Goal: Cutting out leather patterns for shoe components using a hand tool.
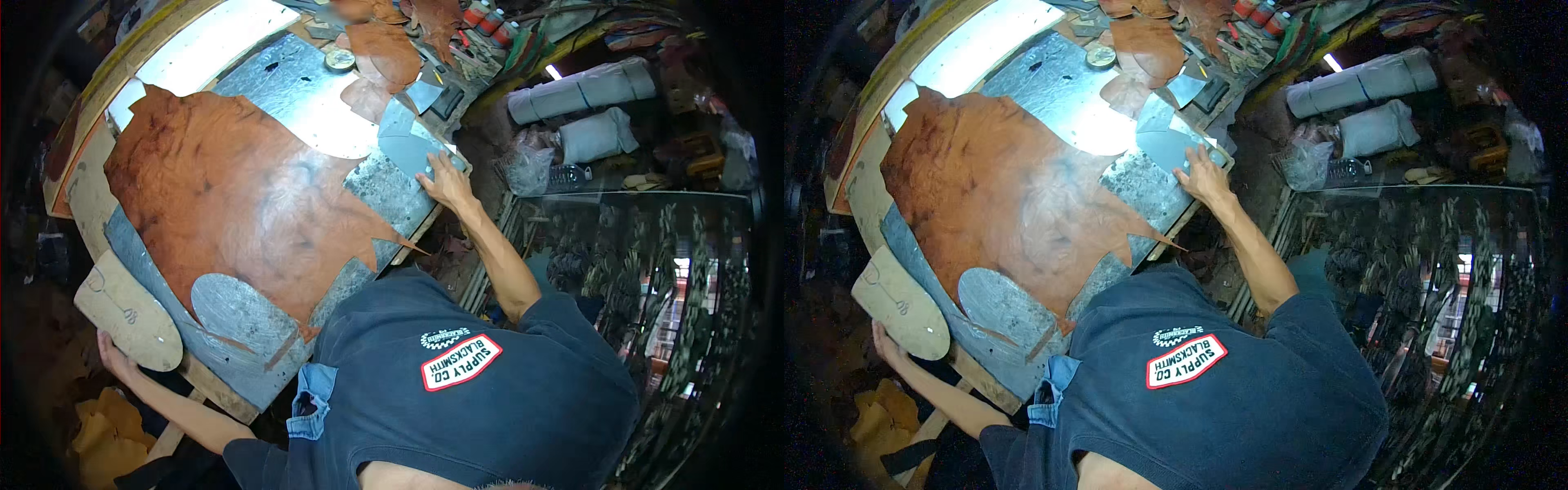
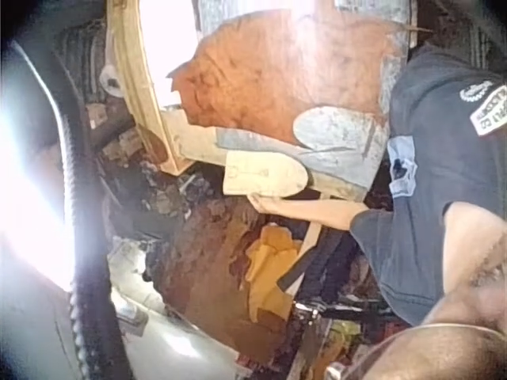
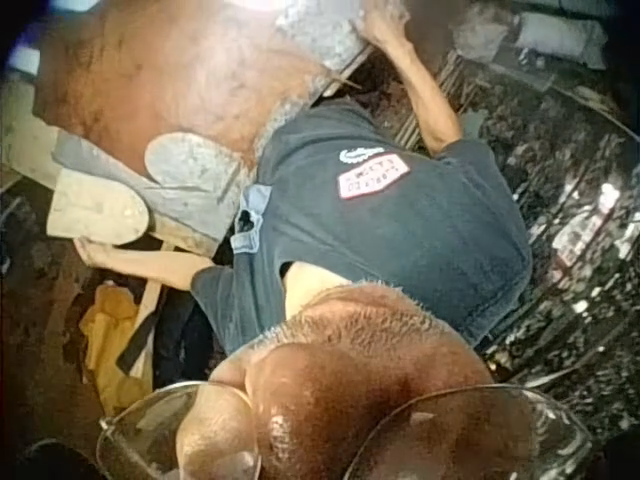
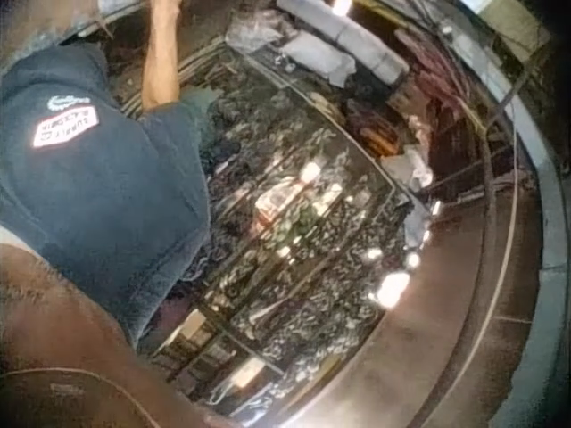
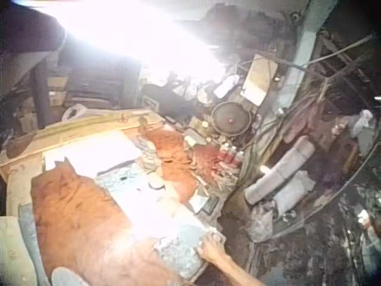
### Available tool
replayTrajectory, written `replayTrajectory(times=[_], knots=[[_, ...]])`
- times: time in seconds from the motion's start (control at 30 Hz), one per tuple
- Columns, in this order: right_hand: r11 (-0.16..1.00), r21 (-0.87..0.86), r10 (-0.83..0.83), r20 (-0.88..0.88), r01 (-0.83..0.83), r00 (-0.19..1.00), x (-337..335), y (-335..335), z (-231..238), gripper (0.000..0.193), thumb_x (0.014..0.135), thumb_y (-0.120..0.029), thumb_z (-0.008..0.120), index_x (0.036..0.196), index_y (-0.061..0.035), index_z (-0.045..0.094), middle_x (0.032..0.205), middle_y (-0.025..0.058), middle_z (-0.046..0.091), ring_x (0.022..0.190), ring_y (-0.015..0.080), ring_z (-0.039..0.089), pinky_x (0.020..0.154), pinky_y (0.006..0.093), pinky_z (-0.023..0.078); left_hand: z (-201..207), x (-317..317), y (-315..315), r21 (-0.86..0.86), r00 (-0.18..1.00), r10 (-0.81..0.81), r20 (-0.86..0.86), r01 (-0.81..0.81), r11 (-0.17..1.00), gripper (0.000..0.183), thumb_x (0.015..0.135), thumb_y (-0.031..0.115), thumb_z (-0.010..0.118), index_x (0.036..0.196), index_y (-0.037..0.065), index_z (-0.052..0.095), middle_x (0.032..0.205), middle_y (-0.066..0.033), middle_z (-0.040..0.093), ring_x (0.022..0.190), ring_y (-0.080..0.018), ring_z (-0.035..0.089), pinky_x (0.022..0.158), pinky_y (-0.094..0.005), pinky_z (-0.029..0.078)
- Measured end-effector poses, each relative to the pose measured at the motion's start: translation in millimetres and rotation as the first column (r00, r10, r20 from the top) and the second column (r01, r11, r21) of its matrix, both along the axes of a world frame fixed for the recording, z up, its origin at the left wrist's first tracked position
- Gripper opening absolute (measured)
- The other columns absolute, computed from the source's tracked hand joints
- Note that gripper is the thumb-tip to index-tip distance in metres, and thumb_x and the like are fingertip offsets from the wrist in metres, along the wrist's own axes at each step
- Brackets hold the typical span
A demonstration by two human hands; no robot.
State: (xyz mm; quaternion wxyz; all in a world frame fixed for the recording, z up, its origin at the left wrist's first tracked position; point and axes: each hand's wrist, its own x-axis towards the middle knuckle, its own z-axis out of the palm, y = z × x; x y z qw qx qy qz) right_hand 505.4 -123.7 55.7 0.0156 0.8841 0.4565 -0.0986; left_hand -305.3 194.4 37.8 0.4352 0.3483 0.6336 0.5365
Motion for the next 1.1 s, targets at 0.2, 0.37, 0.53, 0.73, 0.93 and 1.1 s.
replayTrajectory(times=[0.2, 0.37, 0.53, 0.73, 0.93, 1.1], knots=[[0.998, 0.026, -0.05, -0.046, 0.051, 0.998, -11.8, 10.0, 9.8, 0.061, 0.088, -0.044, 0.06, 0.135, -0.006, 0.05, 0.144, 0.0272, 0.04, 0.125, 0.0462, 0.047, 0.102, 0.0501, 0.042, 54.6, 69.2, -14.4, 0.014, 0.977, -0.1, 0.19, 0.099, 0.995, 0.045, 0.094, 0.007, 0.055, 0.138, -0.001, 0.046, 0.137, -0.0184, 0.049, 0.122, -0.0332, 0.052, 0.099, -0.0469, 0.047], [0.98, 0.148, 0.123, 0.086, -0.135, 0.989, 18.4, 2.1, 2.8, 0.052, 0.089, -0.042, 0.061, 0.124, -0.0035, 0.055, 0.124, 0.0237, 0.056, 0.111, 0.0417, 0.057, 0.093, 0.0486, 0.046, 38.7, 202.6, -21.6, -0.035, 0.965, -0.251, 0.072, 0.254, 0.967, 0.047, 0.09, 0.007, 0.051, 0.136, 0.003, 0.051, 0.117, -0.009, 0.065, 0.069, -0.0091, 0.06, 0.046, -0.0177, 0.041], [0.996, -0.041, 0.084, 0.08, -0.081, 0.993, 23.8, 8.2, -4.7, 0.064, 0.09, -0.053, 0.053, 0.137, -0.009, 0.049, 0.144, 0.0258, 0.041, 0.125, 0.0455, 0.047, 0.1, 0.0508, 0.043, 17.8, 297.4, -47.5, 0.153, 0.778, -0.307, 0.548, 0.267, 0.951, 0.026, 0.09, -0.001, 0.059, 0.116, -0.005, 0.058, 0.107, -0.0128, 0.066, 0.094, -0.0197, 0.065, 0.083, -0.0325, 0.056], [0.995, -0.034, 0.099, 0.056, -0.098, 0.993, 8.4, 11.4, 2.3, 0.066, 0.089, -0.053, 0.056, 0.137, -0.0067, 0.05, 0.143, 0.0256, 0.043, 0.127, 0.0443, 0.046, 0.102, 0.0519, 0.041, -8.7, 323.6, -133.6, -0.012, 0.968, -0.209, -0.139, 0.21, 0.978, 0.046, 0.09, 0.015, 0.066, 0.128, -0.008, 0.053, 0.12, -0.0186, 0.063, 0.105, -0.0247, 0.063, 0.092, -0.0326, 0.05], [0.994, 0.101, 0.036, 0.067, -0.043, 0.997, -2.5, 11.2, 10.2, 0.061, 0.091, -0.047, 0.056, 0.136, -0.0051, 0.051, 0.143, 0.0235, 0.045, 0.131, 0.0414, 0.044, 0.105, 0.051, 0.04, 2.7, 315.4, -213.9, 0.081, 0.564, -0.142, -0.813, 0.351, 0.933, 0.048, 0.086, 0.018, 0.069, 0.126, -0.006, 0.056, 0.125, -0.0252, 0.058, 0.118, -0.0368, 0.055, 0.102, -0.0427, 0.043], [0.858, 0.47, 0.295, -0.123, -0.206, 0.948, -88.9, 34.0, 13.9, 0.049, 0.088, -0.033, 0.066, 0.126, -0.0044, 0.058, 0.113, 0.0233, 0.064, 0.1, 0.0385, 0.063, 0.084, 0.0431, 0.051, -0.7, 354.1, -271.6, 0.036, 0.395, -0.251, -0.883, 0.591, 0.806, 0.051, 0.082, 0.025, 0.072, 0.124, -0.001, 0.056, 0.129, -0.0279, 0.052, 0.125, -0.0446, 0.045, 0.106, -0.0514, 0.037]])
